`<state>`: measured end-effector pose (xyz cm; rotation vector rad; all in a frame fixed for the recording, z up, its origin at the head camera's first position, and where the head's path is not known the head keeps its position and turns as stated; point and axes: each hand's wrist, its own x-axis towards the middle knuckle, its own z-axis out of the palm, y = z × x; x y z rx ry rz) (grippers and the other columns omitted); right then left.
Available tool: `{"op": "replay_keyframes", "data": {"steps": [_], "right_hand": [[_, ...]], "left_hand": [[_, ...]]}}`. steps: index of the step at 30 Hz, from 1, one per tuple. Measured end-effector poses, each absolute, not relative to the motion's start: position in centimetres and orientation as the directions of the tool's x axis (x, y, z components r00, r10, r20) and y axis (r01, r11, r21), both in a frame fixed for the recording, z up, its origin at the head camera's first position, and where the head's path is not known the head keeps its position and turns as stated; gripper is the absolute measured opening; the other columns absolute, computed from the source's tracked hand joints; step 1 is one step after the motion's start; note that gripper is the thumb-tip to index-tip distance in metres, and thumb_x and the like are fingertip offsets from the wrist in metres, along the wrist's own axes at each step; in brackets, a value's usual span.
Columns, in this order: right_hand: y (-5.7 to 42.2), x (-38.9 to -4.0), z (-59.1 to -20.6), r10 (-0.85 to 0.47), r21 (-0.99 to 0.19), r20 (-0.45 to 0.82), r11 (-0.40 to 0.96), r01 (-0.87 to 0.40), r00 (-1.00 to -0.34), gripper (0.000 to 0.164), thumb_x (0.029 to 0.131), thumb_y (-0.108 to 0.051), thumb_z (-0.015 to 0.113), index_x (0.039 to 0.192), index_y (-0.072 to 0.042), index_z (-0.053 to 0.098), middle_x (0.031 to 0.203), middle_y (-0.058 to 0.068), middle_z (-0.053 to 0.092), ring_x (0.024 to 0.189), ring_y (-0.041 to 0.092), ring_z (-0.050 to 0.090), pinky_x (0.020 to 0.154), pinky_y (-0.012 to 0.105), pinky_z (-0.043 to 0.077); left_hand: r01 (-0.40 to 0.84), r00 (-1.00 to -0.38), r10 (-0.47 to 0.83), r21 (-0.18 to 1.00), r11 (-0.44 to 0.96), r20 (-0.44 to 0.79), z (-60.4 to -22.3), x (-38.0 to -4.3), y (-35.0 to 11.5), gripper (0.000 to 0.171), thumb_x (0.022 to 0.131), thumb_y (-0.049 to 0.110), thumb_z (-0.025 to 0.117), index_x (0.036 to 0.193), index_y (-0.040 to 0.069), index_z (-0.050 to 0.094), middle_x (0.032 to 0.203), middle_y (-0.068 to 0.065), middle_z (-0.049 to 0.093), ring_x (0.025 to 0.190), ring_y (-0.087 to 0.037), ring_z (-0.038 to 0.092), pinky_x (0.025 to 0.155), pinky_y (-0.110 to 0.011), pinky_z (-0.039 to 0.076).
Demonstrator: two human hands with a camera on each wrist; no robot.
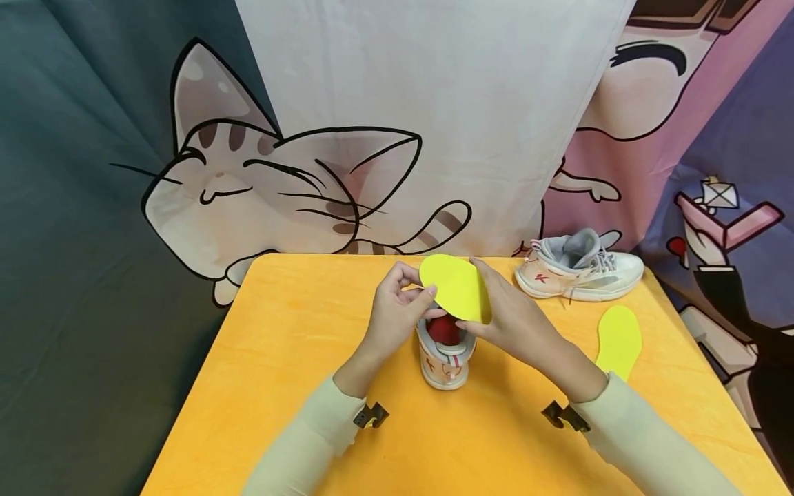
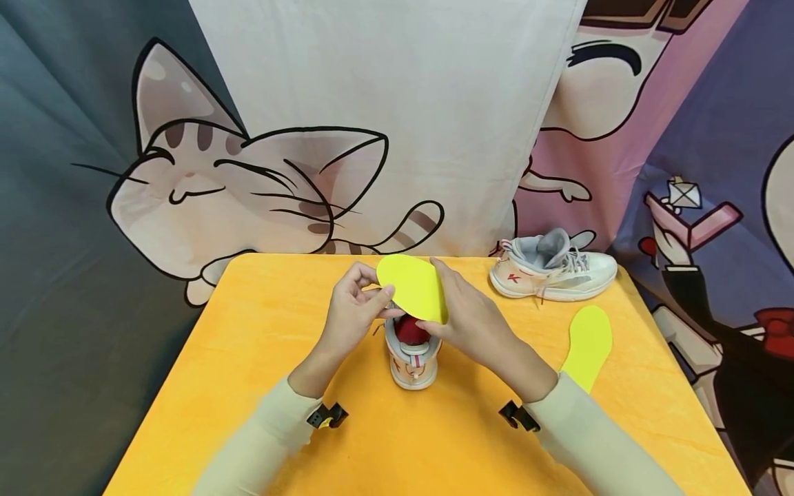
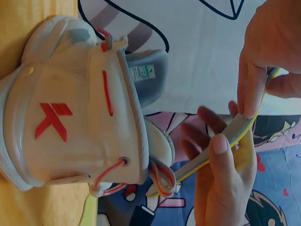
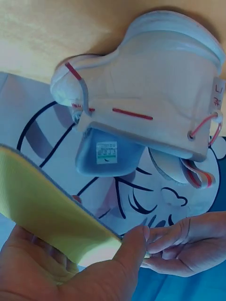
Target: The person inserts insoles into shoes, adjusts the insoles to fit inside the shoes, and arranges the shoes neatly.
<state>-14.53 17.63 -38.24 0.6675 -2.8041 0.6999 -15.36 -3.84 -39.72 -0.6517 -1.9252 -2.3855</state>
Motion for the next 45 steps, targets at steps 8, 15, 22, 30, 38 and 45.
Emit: {"op": "replay_keyframes", "data": {"steps": [8,15,22,30,38,45], "right_hand": [[19.6,-14.6,-39.1,-0.404,-0.446,0.295,0.743,-0.499,-0.866,0.090,0.078,-0.028,0.080,0.150,-0.008,0.029,0.132,0.017,0.052,0.106,0.028,0.053,0.087,0.052,0.051],[21.3,-14.4,-39.9,-0.430,-0.423,0.296,0.742,-0.521,-0.853,0.073,0.086,-0.026,0.073,0.146,-0.005,0.038,0.131,0.018,0.053,0.113,0.031,0.052,0.093,0.057,0.047],[22.6,-14.3,-40.7,-0.437,-0.399,0.292,0.753,-0.524,-0.850,0.057,0.090,-0.024,0.068,0.139,-0.005,0.047,0.124,0.016,0.059,0.102,0.027,0.056,0.086,0.052,0.050],[23.9,-13.8,-41.4,-0.423,-0.364,0.296,0.779,-0.510,-0.857,0.044,0.095,-0.023,0.062,0.134,-0.004,0.053,0.125,0.019,0.063,0.110,0.034,0.060,0.089,0.057,0.050],[25.0,-13.6,-41.8,-0.435,-0.342,0.363,0.760,-0.552,-0.824,0.034,0.091,-0.015,0.067,0.124,-0.004,0.063,0.109,0.013,0.071,0.091,0.025,0.067,0.072,0.049,0.057],[25.6,-13.7,-41.5,-0.462,-0.316,0.395,0.744,-0.589,-0.794,0.031,0.087,-0.013,0.071,0.118,-0.008,0.069,0.101,0.007,0.075,0.088,0.022,0.069,0.070,0.046,0.059]], "left_hand": [[0.364,-0.904,0.246,0.931,0.016,0.349,-40.7,-17.0,-4.8,0.033,0.097,0.022,0.059,0.120,-0.002,0.055,0.106,-0.022,0.062,0.095,-0.040,0.064,0.076,-0.053,0.058],[0.326,-0.932,0.258,0.901,0.285,0.256,-42.0,-18.9,-5.3,0.032,0.098,0.031,0.057,0.119,0.007,0.061,0.105,-0.008,0.066,0.095,-0.022,0.063,0.078,-0.039,0.059],[0.304,-0.922,0.355,0.852,0.427,0.151,-42.8,-20.4,-4.6,0.034,0.093,0.031,0.064,0.118,0.008,0.063,0.103,-0.003,0.069,0.092,-0.015,0.064,0.078,-0.035,0.057],[0.347,-0.885,0.457,0.781,0.519,0.089,-43.6,-21.9,-4.1,0.019,0.092,0.025,0.066,0.102,0.010,0.069,0.092,-0.001,0.070,0.083,-0.013,0.063,0.073,-0.027,0.057],[0.409,-0.889,0.417,0.742,0.532,0.191,-44.5,-22.6,-3.9,0.017,0.095,0.023,0.061,0.093,0.011,0.072,0.078,0.000,0.068,0.069,-0.011,0.058,0.060,-0.023,0.052],[0.395,-0.910,0.339,0.750,0.531,0.238,-44.8,-22.3,-3.5,0.017,0.095,0.022,0.061,0.088,0.012,0.072,0.072,0.001,0.066,0.061,-0.010,0.054,0.054,-0.022,0.047]]}}
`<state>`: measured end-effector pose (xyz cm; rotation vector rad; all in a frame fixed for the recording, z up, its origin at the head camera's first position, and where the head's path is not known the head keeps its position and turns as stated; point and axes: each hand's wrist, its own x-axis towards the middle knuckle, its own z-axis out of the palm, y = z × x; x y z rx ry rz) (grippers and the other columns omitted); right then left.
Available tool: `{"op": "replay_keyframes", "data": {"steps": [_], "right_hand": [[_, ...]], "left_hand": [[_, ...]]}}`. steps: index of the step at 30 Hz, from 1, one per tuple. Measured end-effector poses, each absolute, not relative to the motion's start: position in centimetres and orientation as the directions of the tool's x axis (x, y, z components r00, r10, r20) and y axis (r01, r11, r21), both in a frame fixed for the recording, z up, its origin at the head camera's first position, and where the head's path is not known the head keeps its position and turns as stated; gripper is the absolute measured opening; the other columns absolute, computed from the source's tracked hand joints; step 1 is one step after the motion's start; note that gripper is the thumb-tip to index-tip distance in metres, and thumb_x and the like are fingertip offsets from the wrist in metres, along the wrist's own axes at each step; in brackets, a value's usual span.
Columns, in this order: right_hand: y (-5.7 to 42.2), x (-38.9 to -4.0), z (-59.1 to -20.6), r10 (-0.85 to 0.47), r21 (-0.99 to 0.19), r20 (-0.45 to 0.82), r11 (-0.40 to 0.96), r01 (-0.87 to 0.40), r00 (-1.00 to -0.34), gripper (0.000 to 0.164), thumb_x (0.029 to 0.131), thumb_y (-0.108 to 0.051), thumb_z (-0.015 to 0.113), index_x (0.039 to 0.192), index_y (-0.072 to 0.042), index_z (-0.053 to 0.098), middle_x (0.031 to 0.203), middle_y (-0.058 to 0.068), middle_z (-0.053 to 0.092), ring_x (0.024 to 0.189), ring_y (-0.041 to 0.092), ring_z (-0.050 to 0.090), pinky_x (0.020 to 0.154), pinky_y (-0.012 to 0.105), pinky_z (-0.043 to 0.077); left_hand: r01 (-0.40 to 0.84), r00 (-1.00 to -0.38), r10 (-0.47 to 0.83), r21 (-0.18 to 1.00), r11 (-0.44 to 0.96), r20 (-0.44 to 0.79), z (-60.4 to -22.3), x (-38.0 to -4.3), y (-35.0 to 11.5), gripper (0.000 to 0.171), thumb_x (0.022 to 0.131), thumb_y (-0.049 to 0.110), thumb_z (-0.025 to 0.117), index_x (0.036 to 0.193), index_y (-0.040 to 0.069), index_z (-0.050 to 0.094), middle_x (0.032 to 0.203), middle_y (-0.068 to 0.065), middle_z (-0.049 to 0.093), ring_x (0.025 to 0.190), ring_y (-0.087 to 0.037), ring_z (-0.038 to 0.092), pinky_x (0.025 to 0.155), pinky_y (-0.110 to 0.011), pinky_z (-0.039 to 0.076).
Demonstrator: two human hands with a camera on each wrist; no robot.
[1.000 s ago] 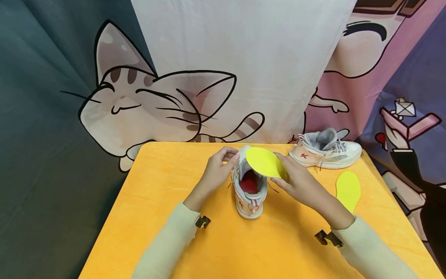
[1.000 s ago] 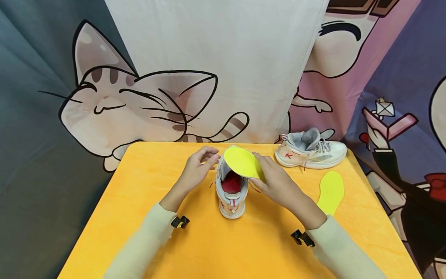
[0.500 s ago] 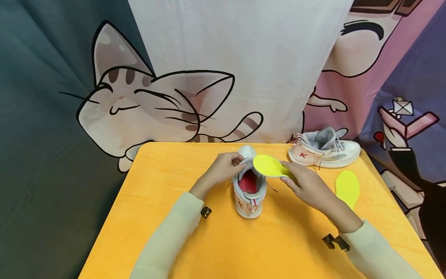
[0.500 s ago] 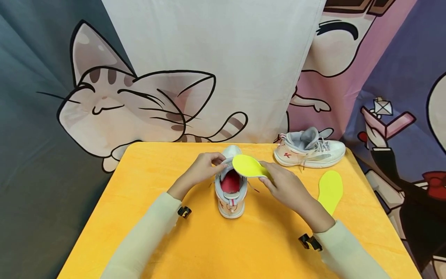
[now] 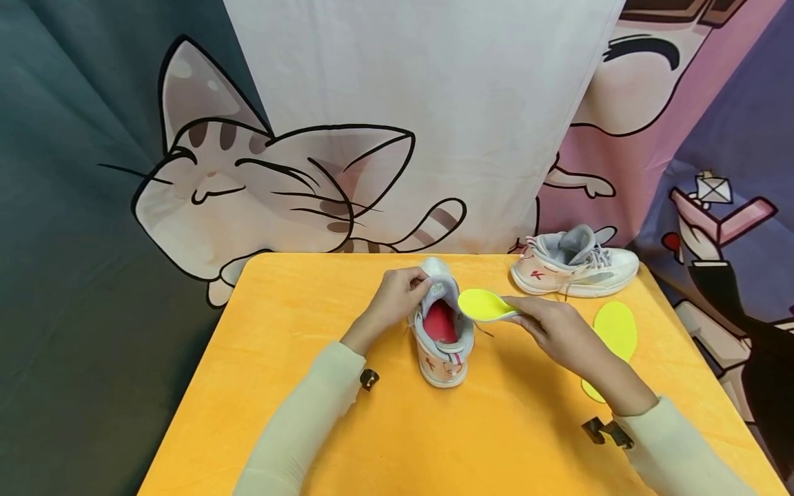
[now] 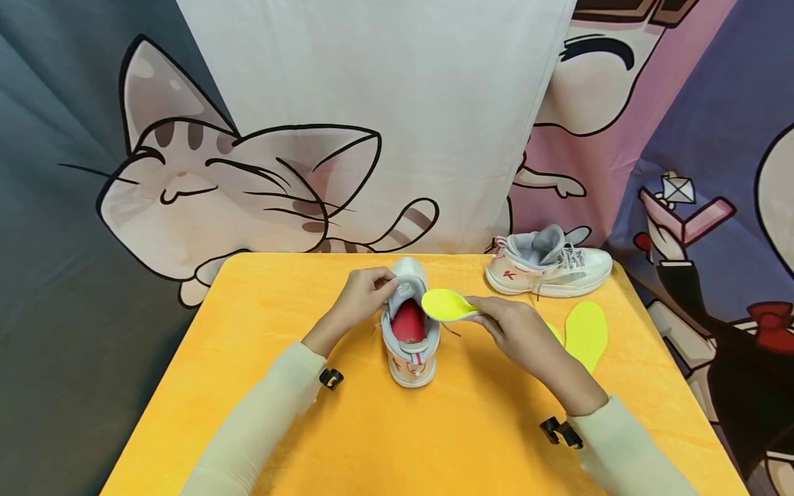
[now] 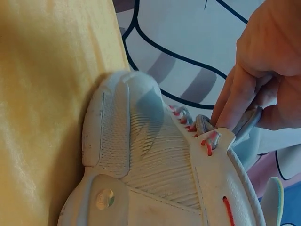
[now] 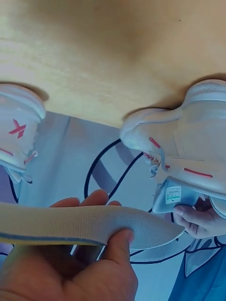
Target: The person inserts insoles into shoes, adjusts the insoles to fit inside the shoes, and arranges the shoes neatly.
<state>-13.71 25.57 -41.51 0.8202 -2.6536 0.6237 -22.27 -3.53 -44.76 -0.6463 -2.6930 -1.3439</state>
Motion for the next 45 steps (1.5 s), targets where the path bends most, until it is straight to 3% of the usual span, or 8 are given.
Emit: {"op": "replay_keyframes", "data": {"steps": [11,18,23,28,31,35,42,45], "right_hand": [[25.9,-14.8,-39.5,-0.524,-0.206,0.321,0.774,-0.598,-0.789,0.023,0.085,-0.017,0.073,0.107,-0.013,0.074,0.095,0.001,0.075,0.078,0.018,0.067,0.065,0.045,0.058],[25.0,-16.0,-38.1,-0.607,-0.018,0.264,0.774,-0.633,-0.749,0.017,0.081,-0.013,0.077,0.098,-0.015,0.076,0.084,-0.001,0.074,0.072,0.020,0.064,0.057,0.041,0.055],[23.5,-17.0,-37.5,-0.644,0.070,0.212,0.760,-0.646,-0.735,0.011,0.079,-0.013,0.078,0.087,-0.020,0.075,0.069,-0.003,0.062,0.071,0.022,0.049,0.056,0.034,0.046],[21.3,-18.0,-37.3,-0.675,0.090,0.106,0.738,-0.669,-0.730,0.013,0.079,-0.006,0.076,0.079,-0.018,0.073,0.066,-0.005,0.066,0.063,0.022,0.047,0.056,0.033,0.042],[20.0,-18.6,-37.4,-0.684,0.104,0.032,0.728,-0.678,-0.729,0.017,0.081,0.001,0.072,0.079,-0.015,0.073,0.068,-0.002,0.067,0.062,0.022,0.051,0.048,0.032,0.045],[18.3,-19.2,-37.4,-0.693,0.172,-0.034,0.706,-0.688,-0.720,0.019,0.080,0.006,0.070,0.077,-0.012,0.072,0.068,0.002,0.067,0.066,0.026,0.058,0.051,0.036,0.051],[16.0,-19.5,-38.3,-0.667,0.225,-0.154,0.695,-0.683,-0.729,0.005,0.084,-0.003,0.071,0.081,-0.005,0.069,0.075,0.009,0.067,0.069,0.024,0.063,0.057,0.038,0.059],[15.4,-19.7,-38.9,-0.659,0.224,-0.148,0.704,-0.674,-0.738,0.004,0.086,-0.005,0.070,0.084,-0.003,0.068,0.076,0.011,0.067,0.066,0.023,0.064,0.057,0.036,0.059]], "left_hand": [[0.293,-0.949,0.229,0.871,0.395,0.216,-44.0,-20.2,-2.6,0.016,0.095,0.015,0.058,0.087,0.003,0.065,0.073,-0.008,0.065,0.055,-0.017,0.066,0.049,-0.022,0.057],[0.237,-0.966,0.187,0.904,0.356,0.179,-44.9,-19.6,-2.7,0.013,0.095,0.013,0.058,0.087,0.005,0.062,0.073,-0.010,0.064,0.057,-0.023,0.068,0.051,-0.026,0.059],[0.242,-0.965,0.186,0.904,0.352,0.186,-45.2,-19.6,-2.9,0.011,0.095,0.013,0.059,0.088,0.004,0.062,0.073,-0.010,0.064,0.057,-0.022,0.066,0.050,-0.024,0.058],[0.242,-0.965,0.187,0.903,0.354,0.185,-45.3,-19.5,-3.1,0.011,0.094,0.013,0.060,0.089,0.004,0.063,0.073,-0.010,0.065,0.056,-0.018,0.066,0.050,-0.025,0.058],[0.233,-0.966,0.191,0.905,0.356,0.174,-45.3,-19.5,-3.2,0.010,0.094,0.013,0.060,0.090,0.004,0.063,0.074,-0.010,0.065,0.056,-0.017,0.065,0.051,-0.028,0.059],[0.241,-0.964,0.203,0.894,0.377,0.174,-45.2,-19.5,-3.3,0.010,0.095,0.013,0.059,0.091,0.005,0.062,0.075,-0.009,0.064,0.056,-0.015,0.065,0.051,-0.027,0.059],[0.256,-0.959,0.217,0.879,0.401,0.181,-45.2,-19.6,-3.2,0.009,0.094,0.014,0.059,0.089,0.006,0.061,0.076,-0.008,0.065,0.057,-0.011,0.065,0.051,-0.020,0.057],[0.260,-0.959,0.217,0.875,0.410,0.183,-45.2,-19.6,-3.1,0.008,0.094,0.013,0.060,0.089,0.007,0.061,0.076,-0.008,0.065,0.059,-0.012,0.066,0.051,-0.020,0.057]]}}
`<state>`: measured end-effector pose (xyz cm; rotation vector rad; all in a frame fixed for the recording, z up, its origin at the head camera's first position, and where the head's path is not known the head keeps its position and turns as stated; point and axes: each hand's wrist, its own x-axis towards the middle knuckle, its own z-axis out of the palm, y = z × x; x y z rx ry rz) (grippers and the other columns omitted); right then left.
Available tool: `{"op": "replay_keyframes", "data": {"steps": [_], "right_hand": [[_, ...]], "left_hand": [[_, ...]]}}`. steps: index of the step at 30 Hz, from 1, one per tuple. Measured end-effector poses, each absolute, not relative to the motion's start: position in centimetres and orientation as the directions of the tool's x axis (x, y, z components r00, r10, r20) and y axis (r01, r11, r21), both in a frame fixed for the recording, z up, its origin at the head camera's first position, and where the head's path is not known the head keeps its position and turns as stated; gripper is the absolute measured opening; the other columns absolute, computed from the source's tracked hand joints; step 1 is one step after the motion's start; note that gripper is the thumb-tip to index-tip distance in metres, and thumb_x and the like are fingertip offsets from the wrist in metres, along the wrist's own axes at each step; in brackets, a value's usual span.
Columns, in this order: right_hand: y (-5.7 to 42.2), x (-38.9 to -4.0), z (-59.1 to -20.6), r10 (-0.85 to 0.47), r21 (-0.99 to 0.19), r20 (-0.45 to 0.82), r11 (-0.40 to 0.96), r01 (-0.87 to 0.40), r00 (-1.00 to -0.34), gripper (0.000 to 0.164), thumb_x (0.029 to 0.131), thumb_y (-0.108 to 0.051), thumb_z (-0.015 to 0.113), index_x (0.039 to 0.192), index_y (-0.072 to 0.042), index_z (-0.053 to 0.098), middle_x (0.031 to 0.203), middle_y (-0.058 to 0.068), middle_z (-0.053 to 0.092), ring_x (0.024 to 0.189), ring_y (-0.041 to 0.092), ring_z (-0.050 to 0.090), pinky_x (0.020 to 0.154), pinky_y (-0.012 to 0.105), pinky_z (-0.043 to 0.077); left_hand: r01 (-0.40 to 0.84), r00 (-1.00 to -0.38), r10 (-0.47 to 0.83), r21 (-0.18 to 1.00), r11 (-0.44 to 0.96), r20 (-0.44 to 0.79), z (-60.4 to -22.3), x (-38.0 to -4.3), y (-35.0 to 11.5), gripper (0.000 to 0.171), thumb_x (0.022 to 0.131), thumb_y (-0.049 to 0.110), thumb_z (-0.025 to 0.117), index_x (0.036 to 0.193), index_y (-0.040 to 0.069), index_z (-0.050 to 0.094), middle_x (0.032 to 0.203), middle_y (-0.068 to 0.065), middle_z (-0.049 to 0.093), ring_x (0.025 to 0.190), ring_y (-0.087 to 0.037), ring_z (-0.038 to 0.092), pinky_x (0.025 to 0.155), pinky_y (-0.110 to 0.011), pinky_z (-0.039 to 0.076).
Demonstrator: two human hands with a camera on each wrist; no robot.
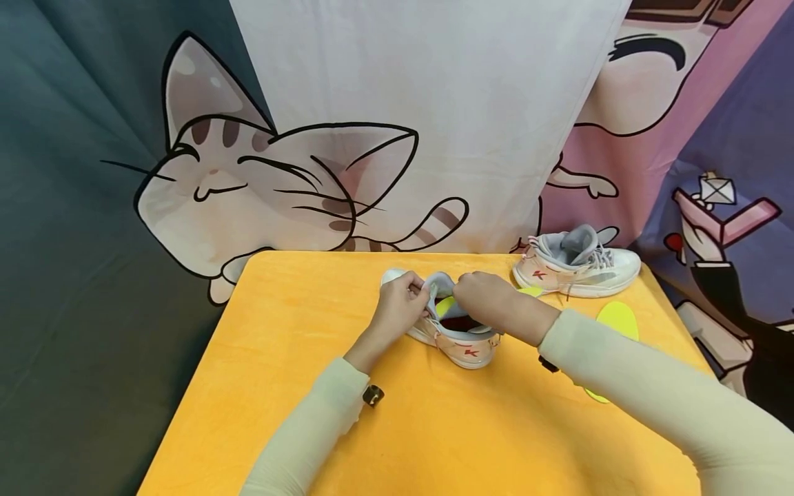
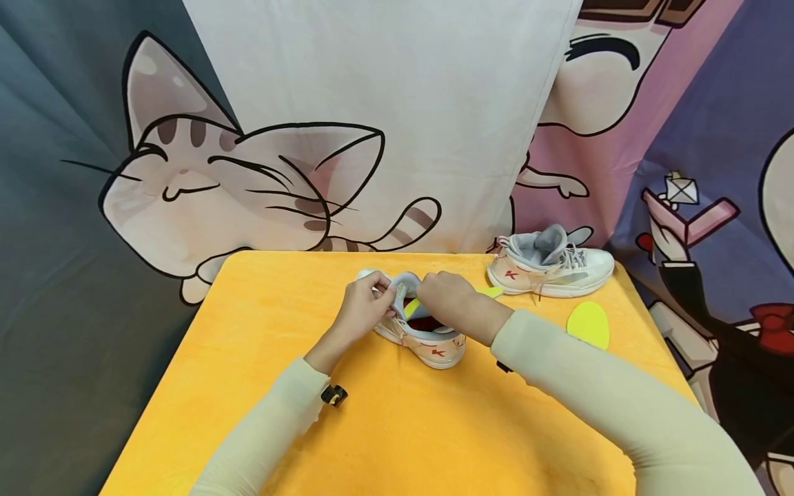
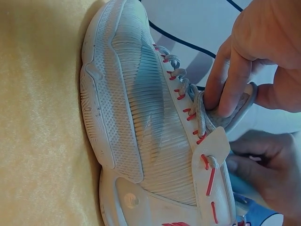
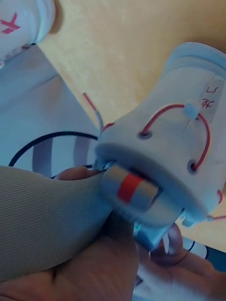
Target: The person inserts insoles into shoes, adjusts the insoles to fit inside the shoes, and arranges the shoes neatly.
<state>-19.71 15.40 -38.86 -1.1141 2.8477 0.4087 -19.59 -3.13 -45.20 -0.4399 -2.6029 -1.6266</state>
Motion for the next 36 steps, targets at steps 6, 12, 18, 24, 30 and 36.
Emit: {"op": "replay_keyframes", "data": {"steps": [6,12,18,24,30,36], "right_hand": [[14.4,-20.3,-40.0,-0.599,0.148,-0.118,0.778,-0.611,-0.792,0.013,0.091,-0.011,0.065,0.080,-0.004,0.066,0.070,0.010,0.062,0.057,0.020,0.060,0.047,0.035,0.055],[13.5,-19.8,-40.3,-0.553,0.108,-0.130,0.817,-0.566,-0.823,0.022,0.091,-0.023,0.066,0.080,-0.005,0.067,0.076,0.011,0.061,0.065,0.023,0.059,0.049,0.038,0.057],[14.0,-18.3,-39.0,-0.391,0.048,-0.260,0.908,-0.416,-0.883,0.053,0.087,-0.050,0.065,0.115,-0.004,0.066,0.117,0.022,0.058,0.100,0.041,0.055,0.074,0.058,0.055],[17.2,-17.4,-36.3,-0.412,-0.022,-0.373,0.900,-0.436,-0.831,0.076,0.084,-0.057,0.065,0.143,-0.012,0.049,0.129,0.022,0.055,0.106,0.040,0.056,0.084,0.059,0.051],[19.7,-16.7,-35.1,-0.518,-0.136,-0.357,0.852,-0.505,-0.777,0.065,0.081,-0.042,0.075,0.134,-0.008,0.057,0.115,0.020,0.063,0.098,0.031,0.060,0.084,0.053,0.054],[20.3,-16.3,-35.1,-0.602,-0.126,-0.262,0.796,-0.591,-0.755,0.029,0.080,-0.025,0.078,0.105,-0.011,0.070,0.092,0.007,0.064,0.077,0.019,0.056,0.066,0.039,0.055]], "left_hand": [[0.257,-0.959,0.220,0.867,0.427,0.176,-45.0,-19.5,-3.0,0.010,0.094,0.013,0.060,0.091,0.004,0.062,0.077,-0.009,0.067,0.060,-0.011,0.066,0.050,-0.021,0.056],[0.245,-0.962,0.219,0.866,0.435,0.162,-45.0,-19.6,-3.2,0.009,0.093,0.013,0.059,0.091,0.005,0.061,0.077,-0.008,0.066,0.059,-0.011,0.066,0.050,-0.021,0.056],[0.246,-0.962,0.220,0.862,0.443,0.161,-45.3,-19.7,-3.2,0.009,0.093,0.015,0.060,0.090,0.007,0.060,0.075,-0.006,0.067,0.058,-0.009,0.065,0.050,-0.021,0.056],[0.249,-0.962,0.221,0.848,0.468,0.161,-45.4,-19.6,-3.1,0.009,0.093,0.017,0.061,0.090,0.008,0.061,0.073,-0.005,0.067,0.057,-0.009,0.063,0.050,-0.023,0.055],[0.252,-0.964,0.205,0.832,0.494,0.170,-45.2,-19.6,-3.2,0.011,0.092,0.019,0.062,0.089,0.009,0.061,0.072,-0.002,0.066,0.058,-0.009,0.062,0.051,-0.022,0.052],[0.257,-0.963,0.207,0.831,0.493,0.175,-45.2,-19.6,-3.2,0.011,0.092,0.019,0.062,0.089,0.008,0.061,0.071,-0.002,0.066,0.059,-0.009,0.061,0.051,-0.023,0.052]]}}
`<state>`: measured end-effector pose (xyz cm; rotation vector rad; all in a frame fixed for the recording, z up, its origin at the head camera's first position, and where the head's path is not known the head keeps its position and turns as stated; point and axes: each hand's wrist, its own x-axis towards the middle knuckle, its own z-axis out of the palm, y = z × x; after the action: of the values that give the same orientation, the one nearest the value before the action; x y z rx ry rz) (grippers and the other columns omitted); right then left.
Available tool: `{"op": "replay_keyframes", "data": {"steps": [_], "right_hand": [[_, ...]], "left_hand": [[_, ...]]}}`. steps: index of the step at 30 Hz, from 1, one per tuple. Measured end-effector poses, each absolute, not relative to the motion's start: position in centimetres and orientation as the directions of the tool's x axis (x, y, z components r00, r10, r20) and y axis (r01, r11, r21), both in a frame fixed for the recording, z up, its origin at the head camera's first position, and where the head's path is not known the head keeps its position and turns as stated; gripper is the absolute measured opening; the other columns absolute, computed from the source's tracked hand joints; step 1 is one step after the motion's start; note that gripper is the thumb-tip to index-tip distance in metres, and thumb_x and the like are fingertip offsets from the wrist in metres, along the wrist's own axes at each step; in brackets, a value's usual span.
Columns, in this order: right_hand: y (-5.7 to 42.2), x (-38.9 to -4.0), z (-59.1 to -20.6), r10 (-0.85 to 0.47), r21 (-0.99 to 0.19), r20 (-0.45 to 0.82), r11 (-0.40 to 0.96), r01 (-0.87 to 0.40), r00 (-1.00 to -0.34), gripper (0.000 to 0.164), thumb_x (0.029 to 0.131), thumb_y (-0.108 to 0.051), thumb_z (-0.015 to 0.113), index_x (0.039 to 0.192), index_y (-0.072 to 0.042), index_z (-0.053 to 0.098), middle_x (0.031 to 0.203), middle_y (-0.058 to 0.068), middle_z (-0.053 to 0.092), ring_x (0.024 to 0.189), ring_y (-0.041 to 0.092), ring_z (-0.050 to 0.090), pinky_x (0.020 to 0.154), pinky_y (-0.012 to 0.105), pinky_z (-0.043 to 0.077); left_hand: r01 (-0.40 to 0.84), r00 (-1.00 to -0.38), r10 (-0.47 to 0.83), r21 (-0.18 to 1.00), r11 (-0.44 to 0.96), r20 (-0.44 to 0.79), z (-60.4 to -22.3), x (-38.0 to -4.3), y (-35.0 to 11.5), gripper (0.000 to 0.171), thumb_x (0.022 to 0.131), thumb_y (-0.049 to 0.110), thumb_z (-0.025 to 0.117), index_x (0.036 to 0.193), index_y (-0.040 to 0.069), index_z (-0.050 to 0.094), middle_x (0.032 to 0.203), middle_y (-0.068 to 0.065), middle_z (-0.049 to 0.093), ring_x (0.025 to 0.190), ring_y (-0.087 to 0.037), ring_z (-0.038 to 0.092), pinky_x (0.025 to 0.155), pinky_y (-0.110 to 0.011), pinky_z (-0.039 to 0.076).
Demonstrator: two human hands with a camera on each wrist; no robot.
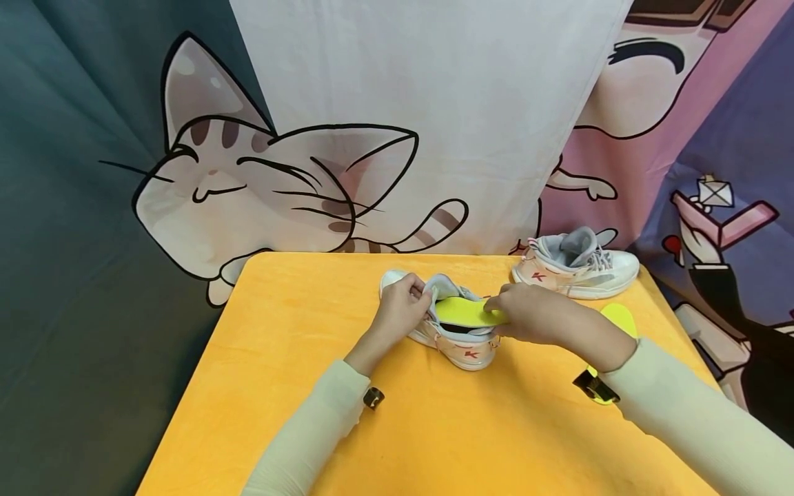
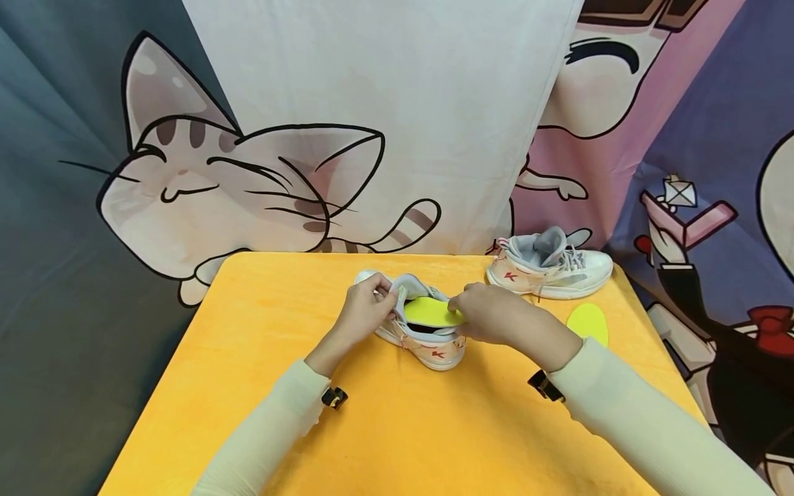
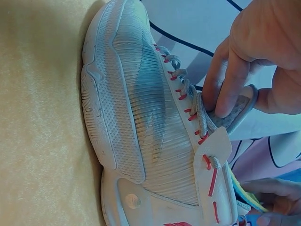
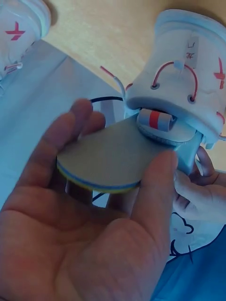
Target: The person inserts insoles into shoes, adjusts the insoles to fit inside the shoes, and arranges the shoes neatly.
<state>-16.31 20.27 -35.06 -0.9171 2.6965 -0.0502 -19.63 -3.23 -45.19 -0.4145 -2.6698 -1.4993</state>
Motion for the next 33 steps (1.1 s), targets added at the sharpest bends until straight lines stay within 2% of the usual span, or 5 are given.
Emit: {"op": "replay_keyframes", "data": {"steps": [6,15,20,27,33], "right_hand": [[20.1,-16.0,-35.4,-0.650,-0.097,-0.131,0.760,-0.643,-0.749,0.009,0.079,-0.015,0.079,0.083,-0.014,0.071,0.080,0.001,0.062,0.068,0.014,0.052,0.058,0.031,0.052],[19.8,-15.7,-36.2,-0.625,-0.085,0.031,0.776,-0.625,-0.780,0.015,0.080,-0.008,0.076,0.070,-0.015,0.067,0.059,-0.008,0.053,0.052,0.009,0.047,0.047,0.026,0.044],[19.3,-15.5,-36.6,-0.599,-0.043,0.062,0.798,-0.602,-0.798,0.014,0.081,-0.010,0.076,0.071,-0.013,0.067,0.060,-0.006,0.056,0.052,0.011,0.048,0.046,0.026,0.045],[18.3,-15.4,-37.5,-0.608,0.033,0.104,0.793,-0.608,-0.787,0.016,0.079,0.002,0.073,0.070,-0.011,0.068,0.061,0.000,0.062,0.052,0.013,0.054,0.043,0.028,0.047],[17.7,-15.6,-38.2,-0.606,0.048,0.116,0.795,-0.605,-0.787,0.012,0.081,-0.006,0.076,0.072,-0.009,0.069,0.062,0.002,0.063,0.053,0.014,0.056,0.043,0.028,0.049]], "left_hand": [[0.247,-0.965,0.201,0.840,0.483,0.168,-45.3,-19.5,-3.1,0.011,0.092,0.019,0.062,0.090,0.008,0.061,0.074,-0.003,0.066,0.060,-0.009,0.062,0.052,-0.024,0.054],[0.239,-0.967,0.194,0.847,0.475,0.164,-45.4,-19.4,-3.1,0.011,0.093,0.019,0.060,0.090,0.008,0.061,0.077,-0.004,0.066,0.058,-0.009,0.063,0.051,-0.023,0.055],[0.212,-0.971,0.196,0.880,0.426,0.138,-45.4,-19.5,-3.1,0.011,0.093,0.018,0.060,0.091,0.007,0.061,0.078,-0.007,0.065,0.061,-0.012,0.066,0.051,-0.022,0.057],[0.207,-0.970,0.202,0.889,0.409,0.134,-45.5,-19.4,-3.1,0.012,0.094,0.018,0.059,0.092,0.006,0.061,0.079,-0.008,0.064,0.060,-0.013,0.067,0.051,-0.021,0.057],[0.209,-0.970,0.205,0.881,0.424,0.131,-45.5,-19.3,-3.1,0.012,0.095,0.018,0.059,0.092,0.007,0.061,0.078,-0.007,0.064,0.059,-0.013,0.067,0.050,-0.021,0.057]]}}
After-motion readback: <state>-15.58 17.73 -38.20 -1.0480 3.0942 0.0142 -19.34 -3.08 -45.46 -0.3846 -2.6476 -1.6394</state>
